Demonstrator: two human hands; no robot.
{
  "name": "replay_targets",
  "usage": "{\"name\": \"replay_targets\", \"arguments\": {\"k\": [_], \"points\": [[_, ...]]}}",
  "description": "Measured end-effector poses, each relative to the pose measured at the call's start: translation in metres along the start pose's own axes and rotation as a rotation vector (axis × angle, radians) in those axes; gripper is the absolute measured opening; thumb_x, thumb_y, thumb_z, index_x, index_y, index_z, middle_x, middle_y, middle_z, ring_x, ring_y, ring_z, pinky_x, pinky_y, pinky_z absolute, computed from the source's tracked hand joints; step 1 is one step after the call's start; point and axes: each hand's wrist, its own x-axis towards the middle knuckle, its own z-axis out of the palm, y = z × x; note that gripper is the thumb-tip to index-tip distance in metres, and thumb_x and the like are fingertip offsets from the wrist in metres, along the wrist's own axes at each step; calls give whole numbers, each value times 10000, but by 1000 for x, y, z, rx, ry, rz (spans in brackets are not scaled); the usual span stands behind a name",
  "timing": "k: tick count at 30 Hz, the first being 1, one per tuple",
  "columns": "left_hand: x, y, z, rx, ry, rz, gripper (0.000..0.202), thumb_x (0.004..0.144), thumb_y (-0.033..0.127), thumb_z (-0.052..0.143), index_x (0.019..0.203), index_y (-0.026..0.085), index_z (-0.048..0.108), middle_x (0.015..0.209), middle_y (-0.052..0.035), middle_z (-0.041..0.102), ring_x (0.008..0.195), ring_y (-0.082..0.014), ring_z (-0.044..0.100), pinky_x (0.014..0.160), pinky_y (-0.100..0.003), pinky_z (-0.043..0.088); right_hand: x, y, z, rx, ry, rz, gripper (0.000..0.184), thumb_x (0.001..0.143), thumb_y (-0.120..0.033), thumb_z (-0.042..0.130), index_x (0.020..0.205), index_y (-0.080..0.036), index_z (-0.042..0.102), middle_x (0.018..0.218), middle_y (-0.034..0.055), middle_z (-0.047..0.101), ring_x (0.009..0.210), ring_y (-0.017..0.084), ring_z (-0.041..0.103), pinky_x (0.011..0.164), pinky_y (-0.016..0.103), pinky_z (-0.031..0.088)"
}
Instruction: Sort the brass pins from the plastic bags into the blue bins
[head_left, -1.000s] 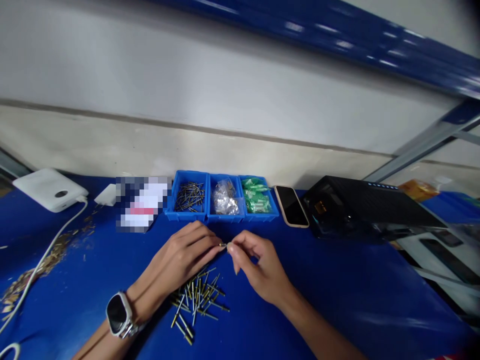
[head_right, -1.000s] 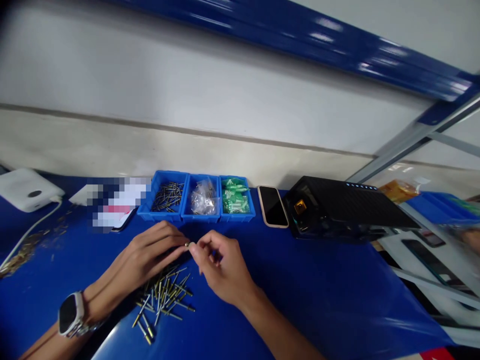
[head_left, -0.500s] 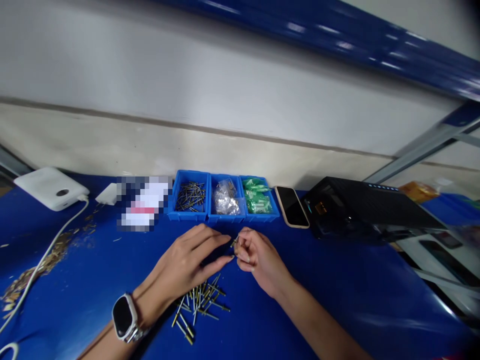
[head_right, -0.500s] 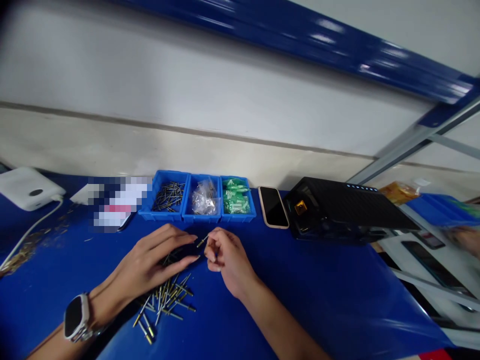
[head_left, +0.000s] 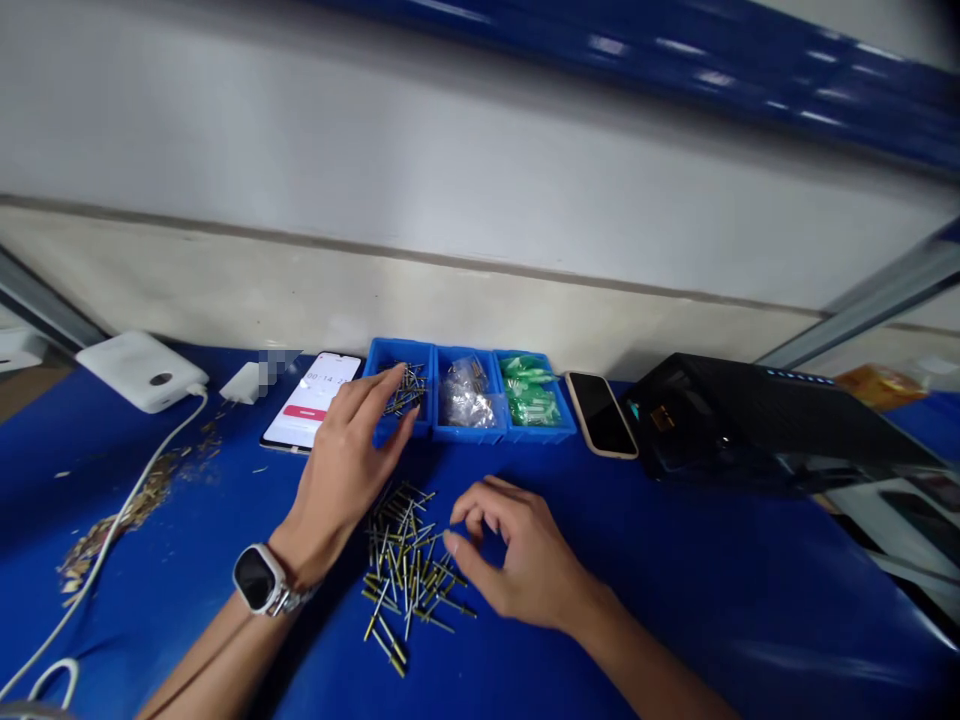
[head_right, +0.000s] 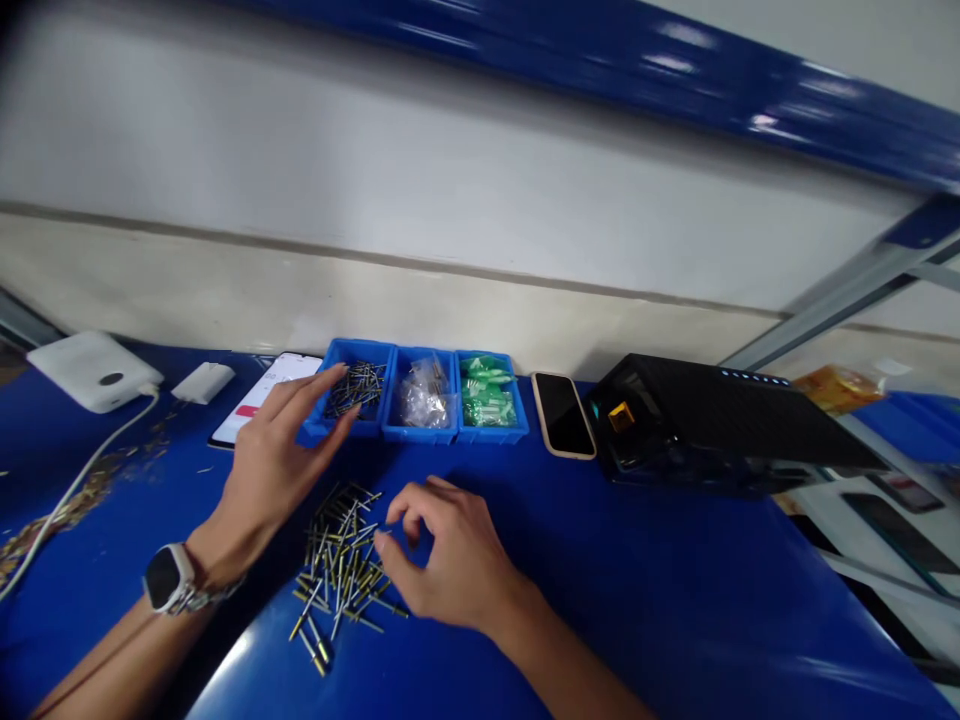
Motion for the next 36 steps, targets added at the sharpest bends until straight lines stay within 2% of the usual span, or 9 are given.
{"name": "replay_targets", "arguments": {"k": [3, 5, 12, 17, 21, 27, 30, 33, 36], "points": [[-1, -6, 0, -26, -77, 34, 302, 916, 195, 636, 1217, 179, 613, 1222, -96, 660, 1115, -252, 604, 953, -461, 505, -4, -1, 3, -248, -118, -19, 175, 759, -288, 751, 876, -249, 626, 719, -33, 592, 914, 217, 580, 826, 345, 388], [-4, -4, -1, -67, -110, 60, 216, 921, 195, 625, 1136, 186, 645, 1179, -76, 672, 1081, -230, 608, 930, -434, 503, -5, 1, 3, -289, -168, -4, 125, 787, -259, 732, 839, -248, 620, 723, -33, 615, 943, 209, 583, 798, 325, 387], [-14, 8, -1, -210, -235, 98, 120, 945, 192, 584, 1034, 177, 663, 1087, -72, 667, 1015, -215, 593, 873, -407, 491, 4, 12, -1, -225, -121, -63, 105, 841, -169, 657, 760, -231, 629, 718, -18, 648, 758, 167, 573, 682, 292, 410], [-17, 10, 1, -297, -337, 135, 161, 960, 202, 556, 1079, 184, 663, 1093, -78, 663, 999, -216, 581, 876, -414, 488, 10, 22, -2, 5, -5, 54, 35, 834, -228, 691, 800, -229, 686, 729, -14, 644, 633, 133, 543, 600, 261, 402], [-18, 11, 2, -329, -401, 136, 153, 964, 212, 554, 1058, 175, 669, 1094, -72, 661, 1001, -207, 587, 879, -395, 493, 13, 28, -3, 123, 9, 122, 109, 840, -286, 707, 760, -211, 707, 635, -31, 594, 532, 104, 442, 516, 240, 333], [-19, 11, 3, -331, -469, 125, 162, 972, 232, 544, 1038, 179, 682, 1075, -67, 661, 984, -205, 593, 870, -398, 497, 13, 28, -6, -19, -16, 116, 128, 846, -300, 699, 750, -216, 695, 626, -36, 566, 538, 106, 435, 523, 246, 327], [-20, 10, 3, -341, -476, 110, 170, 977, 233, 534, 1045, 181, 681, 1064, -67, 660, 971, -204, 592, 869, -402, 500, 11, 22, -11, -138, -9, 41, 40, 835, -272, 696, 846, -237, 679, 711, -25, 624, 616, 133, 520, 596, 270, 394], [-20, 10, 2, -350, -477, 98, 179, 980, 233, 526, 1059, 183, 678, 1062, -69, 659, 963, -202, 594, 875, -406, 502, 10, 18, -15, -247, 24, -30, 214, 836, -231, 676, 1046, -267, 651, 875, 9, 666, 847, 198, 606, 743, 328, 451], [-20, 11, 2, -350, -493, 90, 183, 982, 236, 521, 1062, 183, 677, 1062, -69, 658, 965, -202, 593, 883, -410, 504, 10, 17, -13, -378, 12, -81, 367, 862, -243, 656, 1222, -298, 608, 1119, 57, 637, 1060, 248, 575, 789, 360, 456]]}}
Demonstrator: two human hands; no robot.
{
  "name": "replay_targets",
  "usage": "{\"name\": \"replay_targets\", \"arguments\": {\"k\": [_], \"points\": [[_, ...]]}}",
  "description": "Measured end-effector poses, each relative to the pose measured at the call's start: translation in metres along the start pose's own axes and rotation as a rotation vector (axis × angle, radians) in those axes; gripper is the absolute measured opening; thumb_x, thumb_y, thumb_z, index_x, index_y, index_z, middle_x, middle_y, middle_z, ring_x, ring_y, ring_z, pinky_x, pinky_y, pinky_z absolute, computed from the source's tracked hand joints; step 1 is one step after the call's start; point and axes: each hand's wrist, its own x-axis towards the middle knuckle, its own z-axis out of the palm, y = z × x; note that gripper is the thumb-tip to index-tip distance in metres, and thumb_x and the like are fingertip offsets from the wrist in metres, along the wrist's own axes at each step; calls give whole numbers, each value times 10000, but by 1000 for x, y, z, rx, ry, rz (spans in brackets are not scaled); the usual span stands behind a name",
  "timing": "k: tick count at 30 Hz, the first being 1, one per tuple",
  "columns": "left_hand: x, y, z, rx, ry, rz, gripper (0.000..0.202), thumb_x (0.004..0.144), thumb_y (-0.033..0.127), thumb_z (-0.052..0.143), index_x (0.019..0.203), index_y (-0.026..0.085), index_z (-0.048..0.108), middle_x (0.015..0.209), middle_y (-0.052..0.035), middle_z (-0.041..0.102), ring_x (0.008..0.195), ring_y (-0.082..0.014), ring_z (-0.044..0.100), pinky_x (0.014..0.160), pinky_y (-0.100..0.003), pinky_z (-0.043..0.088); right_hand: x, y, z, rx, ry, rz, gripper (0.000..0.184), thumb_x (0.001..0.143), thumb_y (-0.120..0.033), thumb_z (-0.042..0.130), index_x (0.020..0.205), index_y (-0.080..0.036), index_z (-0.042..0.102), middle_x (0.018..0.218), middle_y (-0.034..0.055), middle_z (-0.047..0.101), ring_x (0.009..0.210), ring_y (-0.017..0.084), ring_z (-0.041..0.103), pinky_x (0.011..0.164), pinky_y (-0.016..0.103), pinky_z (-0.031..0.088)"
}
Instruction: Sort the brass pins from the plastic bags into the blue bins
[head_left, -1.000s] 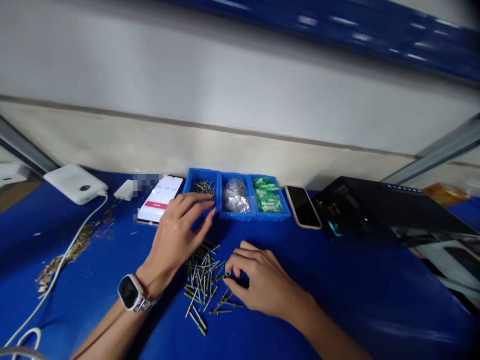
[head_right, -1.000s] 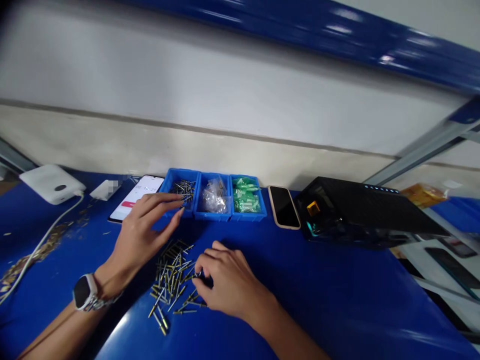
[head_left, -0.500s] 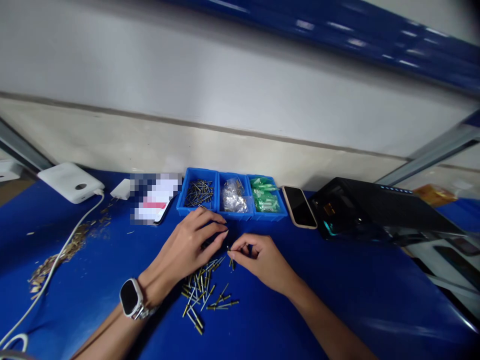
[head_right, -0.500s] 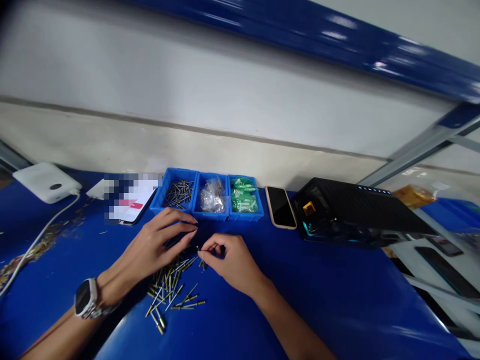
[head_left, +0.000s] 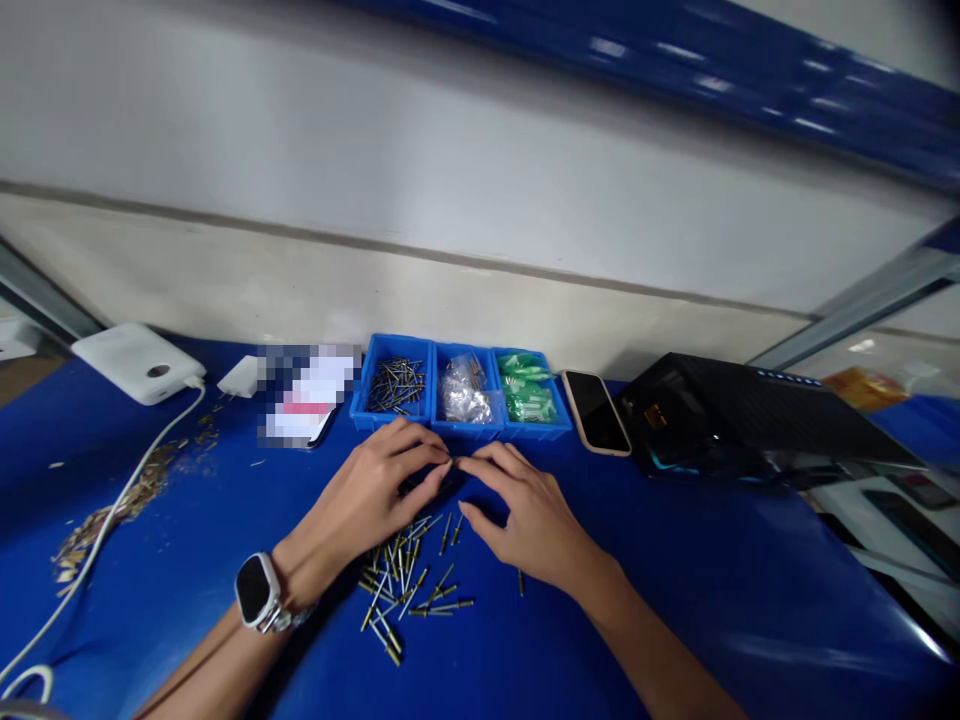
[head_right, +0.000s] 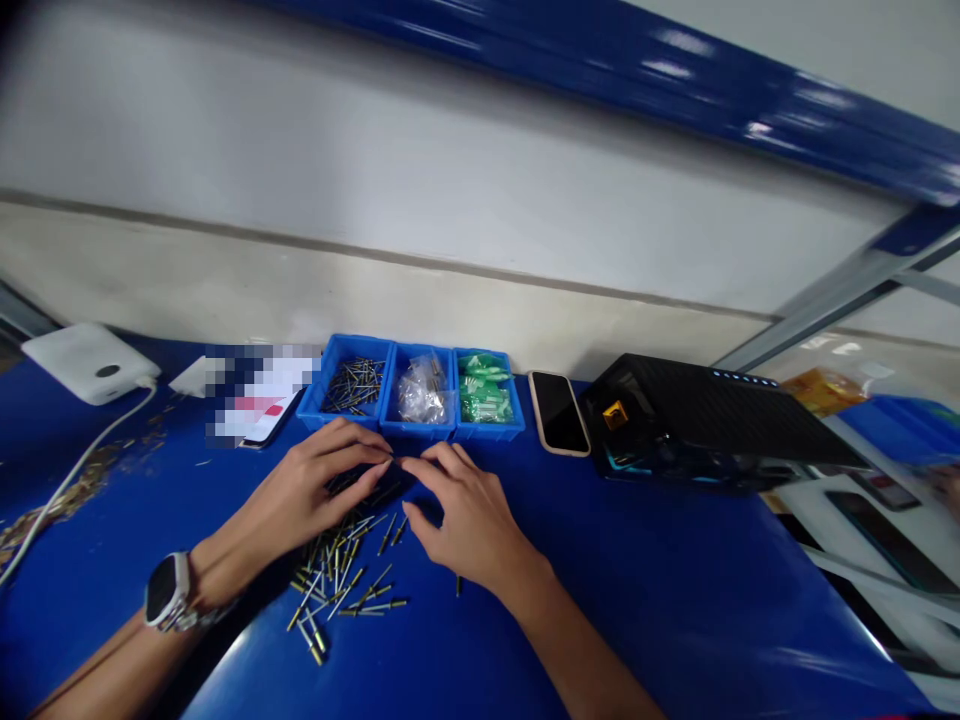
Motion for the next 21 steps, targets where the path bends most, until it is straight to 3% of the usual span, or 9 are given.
{"name": "replay_targets", "arguments": {"k": [2, 5, 8, 12, 15, 21], "points": [[0, 1, 1, -4, -5, -5, 188, 985, 240, 516, 1053, 181, 681, 1055, -72, 658, 967, -203, 593, 878, -407, 509, 1, -1, 3, -47, -35, -44, 296, 885, -247, 636, 1177, -294, 642, 1132, 64, 627, 1077, 250, 561, 766, 348, 457], [0, 1, 2, -6, -11, -5, 190, 985, 244, 513, 1035, 185, 686, 1045, -70, 658, 972, -202, 599, 879, -406, 514, 3, -1, 6, -50, -59, -84, 107, 900, -218, 613, 955, -261, 694, 955, 48, 662, 974, 232, 568, 737, 329, 445], [-1, 0, 3, -6, -5, 2, 179, 981, 236, 519, 1043, 192, 681, 1043, -60, 659, 971, -195, 612, 908, -412, 512, 4, 2, 8, 22, -25, -56, 98, 877, -177, 621, 820, -242, 668, 781, 18, 663, 844, 207, 571, 696, 313, 428], [-2, 1, 3, -25, 26, 5, 213, 986, 216, 512, 1155, 192, 640, 1121, -74, 635, 1030, -194, 602, 948, -411, 506, 6, 8, 15, 406, 98, 132, 36, 871, -235, 651, 862, -227, 685, 780, 13, 701, 730, 174, 626, 633, 286, 450], [-3, 2, 3, -35, 34, 24, 247, 986, 212, 522, 1215, 194, 613, 1160, -91, 613, 1059, -198, 589, 913, -387, 528, 6, 7, 22, 713, 213, 265, 108, 868, -303, 679, 898, -203, 703, 799, 41, 740, 730, 194, 691, 593, 284, 478], [-5, 3, 7, -93, 38, 17, 184, 995, 225, 524, 1095, 192, 675, 997, -72, 687, 892, -177, 660, 761, -324, 574, 2, -4, 20, 781, 330, 233, 125, 840, -270, 724, 957, -230, 736, 861, 39, 743, 722, 184, 694, 606, 284, 504]]}}
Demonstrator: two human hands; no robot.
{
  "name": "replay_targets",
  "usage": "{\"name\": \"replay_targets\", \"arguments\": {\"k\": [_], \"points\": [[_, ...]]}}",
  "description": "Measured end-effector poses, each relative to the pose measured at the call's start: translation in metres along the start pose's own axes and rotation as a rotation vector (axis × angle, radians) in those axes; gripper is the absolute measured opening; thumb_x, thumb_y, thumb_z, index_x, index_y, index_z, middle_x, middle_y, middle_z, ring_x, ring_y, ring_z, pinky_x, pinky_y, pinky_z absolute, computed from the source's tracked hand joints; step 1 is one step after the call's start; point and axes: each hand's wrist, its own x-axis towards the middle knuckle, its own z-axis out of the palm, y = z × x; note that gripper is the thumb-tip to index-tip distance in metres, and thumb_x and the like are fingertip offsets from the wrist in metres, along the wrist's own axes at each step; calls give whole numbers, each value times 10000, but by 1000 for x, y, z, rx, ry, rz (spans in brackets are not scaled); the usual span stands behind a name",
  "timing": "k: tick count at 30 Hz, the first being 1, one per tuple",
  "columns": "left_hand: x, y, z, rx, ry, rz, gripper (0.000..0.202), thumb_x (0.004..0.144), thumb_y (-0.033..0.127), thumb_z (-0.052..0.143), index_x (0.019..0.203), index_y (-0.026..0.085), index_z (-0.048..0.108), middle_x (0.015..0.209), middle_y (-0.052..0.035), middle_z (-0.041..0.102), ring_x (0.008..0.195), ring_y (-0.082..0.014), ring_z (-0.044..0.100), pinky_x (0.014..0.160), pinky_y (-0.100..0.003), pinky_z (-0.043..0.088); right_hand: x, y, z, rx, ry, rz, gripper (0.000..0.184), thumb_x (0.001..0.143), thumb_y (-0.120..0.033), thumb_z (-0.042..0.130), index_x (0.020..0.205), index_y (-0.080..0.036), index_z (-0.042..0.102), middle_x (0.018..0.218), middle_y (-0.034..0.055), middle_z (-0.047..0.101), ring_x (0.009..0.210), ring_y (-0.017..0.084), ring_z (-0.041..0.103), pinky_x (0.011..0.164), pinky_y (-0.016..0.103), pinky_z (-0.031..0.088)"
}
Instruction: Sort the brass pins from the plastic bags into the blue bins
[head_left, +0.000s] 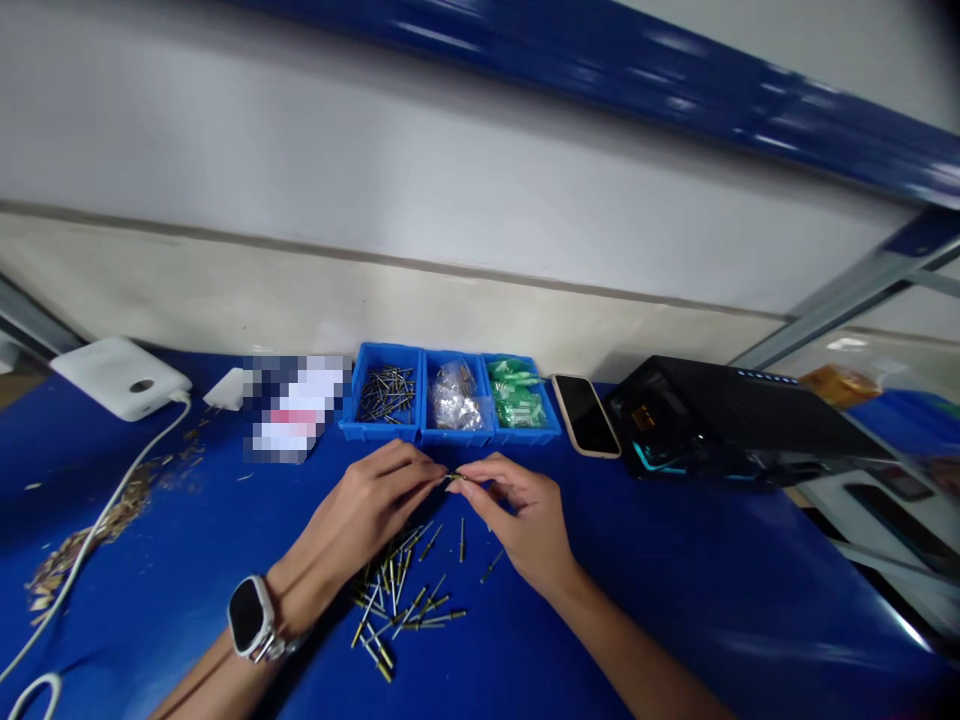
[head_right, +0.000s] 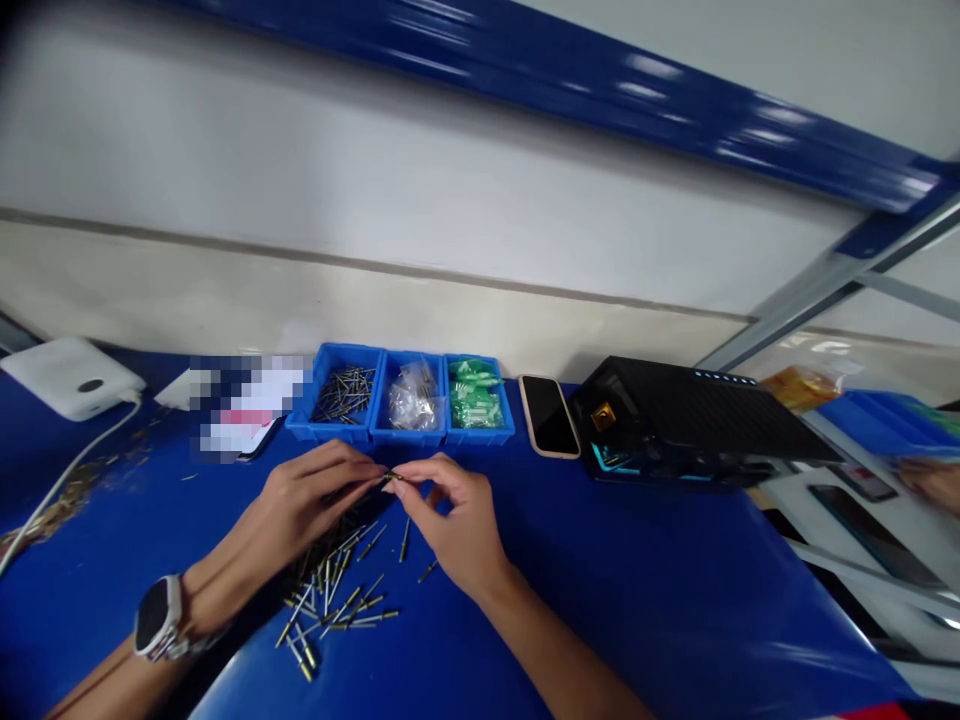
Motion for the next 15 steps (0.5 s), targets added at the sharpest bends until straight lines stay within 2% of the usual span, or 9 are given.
{"name": "replay_targets", "arguments": {"k": [3, 6, 8, 10, 13, 15], "points": [[0, 3, 12, -168, 120, -117, 211, 952, 246, 608, 1155, 201, 642, 926, -43, 735, 822, -162, 712, 725, -289, 598, 0, -3, 0, 16, 0, 0, 201, 830, -275, 731, 1028, -244, 710, 897, 36, 697, 753, 173, 640, 574, 260, 479], [0, 7, 22, -316, 181, -228, 322, 931, 260, 636, 1241, 208, 568, 857, -11, 750, 769, -145, 729, 690, -258, 604, 3, -3, 1, 35, -14, -5, 67, 831, -281, 719, 835, -223, 687, 920, 36, 632, 780, 165, 598, 574, 249, 458], [0, 9, 23, -346, 147, -227, 343, 919, 246, 637, 1248, 202, 548, 840, -7, 745, 750, -140, 723, 693, -256, 600, 4, -4, 0, 54, -30, 22, 130, 846, -287, 700, 758, -209, 644, 930, 29, 616, 704, 134, 567, 547, 242, 428], [-1, 10, 19, -307, 87, -173, 408, 892, 220, 639, 1283, 202, 525, 882, -19, 735, 775, -147, 710, 727, -277, 596, 5, -5, -2, 51, -53, 72, 151, 857, -300, 688, 757, -204, 629, 879, 15, 620, 619, 107, 517, 515, 234, 387], [-1, 9, 7, -149, -1, -73, 473, 912, 199, 583, 1373, 230, 482, 1059, -61, 683, 913, -172, 672, 796, -326, 575, 6, -8, -7, -11, -139, 159, 178, 857, -326, 690, 751, -197, 628, 714, -15, 601, 536, 91, 450, 488, 228, 336], [0, 7, 1, -52, -50, -19, 424, 968, 198, 519, 1387, 253, 485, 1152, -78, 635, 991, -181, 637, 817, -337, 561, 5, -10, -9, -50, -210, 195, 193, 854, -337, 693, 745, -189, 634, 669, -22, 599, 521, 88, 439, 489, 226, 326]]}}
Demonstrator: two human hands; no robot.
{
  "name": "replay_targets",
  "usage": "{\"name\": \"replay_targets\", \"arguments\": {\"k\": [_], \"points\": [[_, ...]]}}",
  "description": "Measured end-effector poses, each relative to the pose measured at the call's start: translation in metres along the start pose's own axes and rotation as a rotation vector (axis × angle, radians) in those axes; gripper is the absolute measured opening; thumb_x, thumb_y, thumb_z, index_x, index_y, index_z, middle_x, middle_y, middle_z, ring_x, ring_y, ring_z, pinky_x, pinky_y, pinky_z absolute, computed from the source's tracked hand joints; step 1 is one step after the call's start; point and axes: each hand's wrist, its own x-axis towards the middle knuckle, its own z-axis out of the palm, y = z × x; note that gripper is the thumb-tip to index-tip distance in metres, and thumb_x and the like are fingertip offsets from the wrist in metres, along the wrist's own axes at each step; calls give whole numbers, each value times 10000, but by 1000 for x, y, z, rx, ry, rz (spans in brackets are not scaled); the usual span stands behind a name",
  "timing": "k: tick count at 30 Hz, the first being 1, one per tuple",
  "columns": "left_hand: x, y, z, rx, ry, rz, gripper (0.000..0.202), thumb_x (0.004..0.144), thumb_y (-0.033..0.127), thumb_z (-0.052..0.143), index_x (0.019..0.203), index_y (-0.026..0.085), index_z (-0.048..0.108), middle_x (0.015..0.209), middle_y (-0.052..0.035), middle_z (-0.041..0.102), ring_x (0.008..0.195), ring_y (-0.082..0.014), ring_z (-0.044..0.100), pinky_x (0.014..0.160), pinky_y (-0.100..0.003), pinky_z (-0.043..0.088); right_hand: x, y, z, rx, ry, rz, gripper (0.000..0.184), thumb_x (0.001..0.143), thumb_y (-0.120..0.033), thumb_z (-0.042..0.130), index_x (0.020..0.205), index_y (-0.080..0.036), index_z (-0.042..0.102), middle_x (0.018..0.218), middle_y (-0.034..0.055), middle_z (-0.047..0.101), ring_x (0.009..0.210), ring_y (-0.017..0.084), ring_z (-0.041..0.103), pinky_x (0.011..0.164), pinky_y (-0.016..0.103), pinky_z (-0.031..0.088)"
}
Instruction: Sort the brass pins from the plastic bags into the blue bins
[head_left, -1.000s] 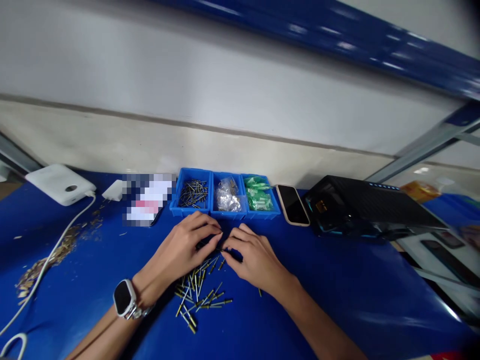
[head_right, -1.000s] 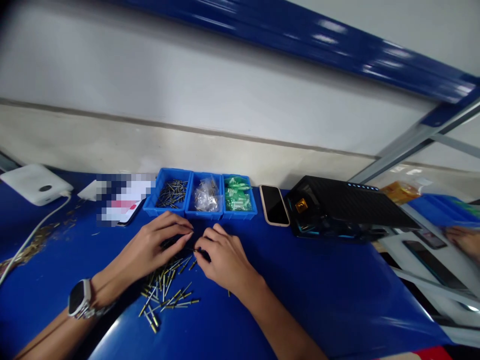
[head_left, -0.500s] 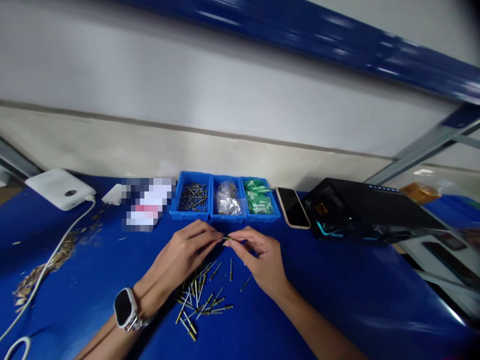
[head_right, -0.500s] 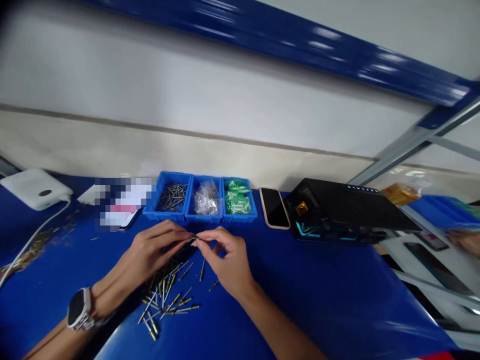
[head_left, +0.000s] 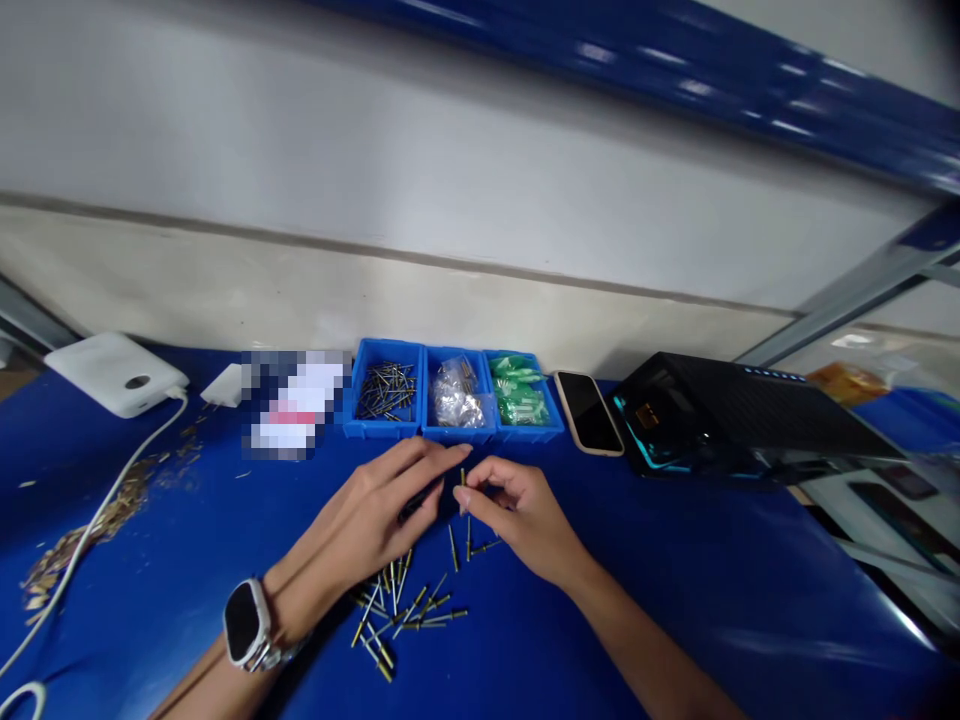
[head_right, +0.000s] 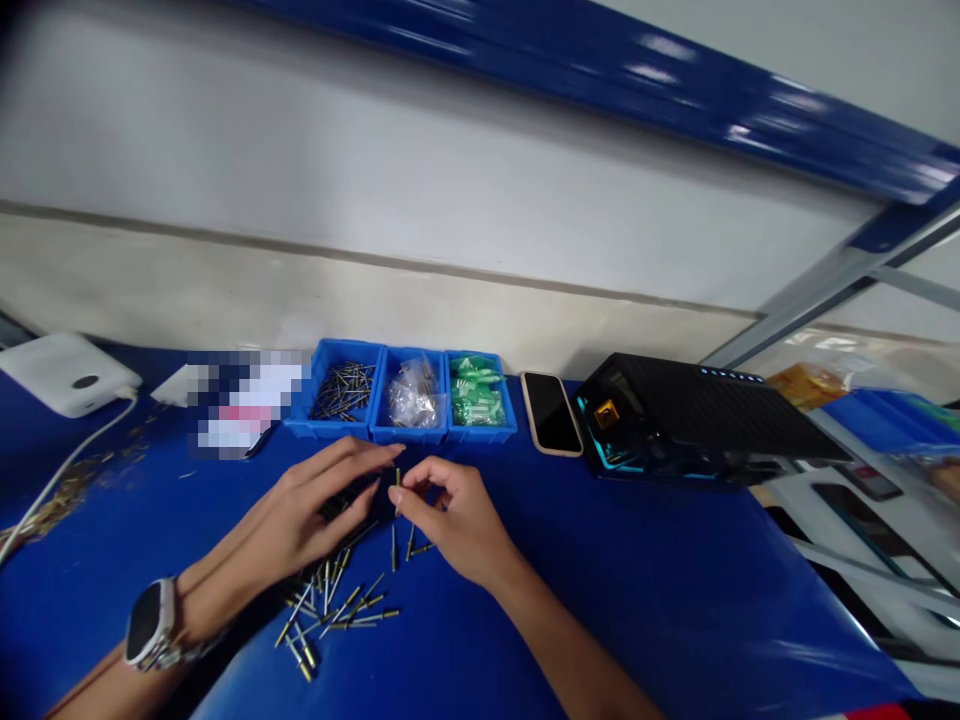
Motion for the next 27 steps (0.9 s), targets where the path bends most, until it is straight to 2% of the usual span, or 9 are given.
{"name": "replay_targets", "arguments": {"k": [5, 10, 13, 17, 19, 21, 22, 24, 27], "points": [[0, -4, -4, 72, -30, 66, 221, 1010, 232, 495, 1182, 206, 632, 1059, -64, 648, 939, -175, 618, 793, -325, 541, -4, -7, 0, -1, -61, 6, 255, 911, -391, 619, 759, -187, 632, 673, -10, 637, 498, 88, 445, 478, 226, 327], [3, -2, -1, -10, -5, 32, 148, 992, 226, 542, 1065, 182, 662, 968, -38, 669, 877, -152, 619, 778, -302, 527, -8, -12, -4, -135, 52, -186, 256, 964, -365, 533, 780, -198, 594, 655, -21, 583, 584, 116, 513, 566, 241, 381], [4, 4, 3, -34, 21, 45, 117, 969, 204, 582, 1038, 170, 671, 943, -34, 678, 848, -145, 624, 749, -285, 529, -6, -8, -2, -106, 84, -153, 321, 970, -354, 522, 689, -198, 522, 584, -44, 513, 533, 103, 472, 543, 235, 368], [2, 10, 1, 4, 160, 135, 189, 938, 124, 615, 1120, 158, 654, 987, -50, 686, 880, -141, 634, 763, -275, 544, -3, -4, -1, 1, 108, -69, 354, 980, -408, 495, 702, -197, 547, 525, -48, 518, 464, 97, 437, 492, 233, 349], [3, 6, -5, 91, 315, 176, 250, 910, 85, 643, 1145, 169, 654, 1008, -52, 691, 899, -149, 643, 778, -286, 550, -3, -6, -6, -18, 122, -88, 337, 989, -395, 467, 736, -199, 572, 537, -41, 536, 473, 104, 451, 497, 239, 353], [9, -3, -13, 231, 505, 148, 284, 885, 72, 669, 1143, 191, 666, 1008, -50, 695, 905, -164, 648, 795, -312, 549, -4, -11, -16, -143, 79, -125, 255, 960, -321, 505, 745, -205, 579, 574, -39, 546, 511, 110, 480, 519, 243, 357], [13, -10, -17, 319, 582, 101, 286, 881, 82, 676, 1140, 203, 672, 1009, -51, 696, 902, -172, 646, 808, -331, 546, -5, -13, -22, -256, 9, -141, 183, 920, -269, 551, 752, -208, 589, 606, -37, 561, 545, 114, 502, 541, 247, 363], [21, -23, -22, 468, 590, -21, 281, 902, 162, 667, 1178, 211, 658, 1068, -78, 694, 978, -230, 625, 864, -411, 530, -9, -16, -34, -505, -172, -147, 51, 815, -181, 637, 792, -226, 643, 691, -36, 621, 619, 124, 546, 603, 263, 374], [27, -34, -24, 600, 497, -148, 425, 913, 271, 657, 1318, 185, 559, 1267, -142, 626, 1132, -315, 562, 944, -519, 475, -15, -13, -43, -713, -322, -87, 177, 714, -147, 717, 845, -261, 686, 717, -47, 655, 690, 150, 590, 667, 290, 376]]}}
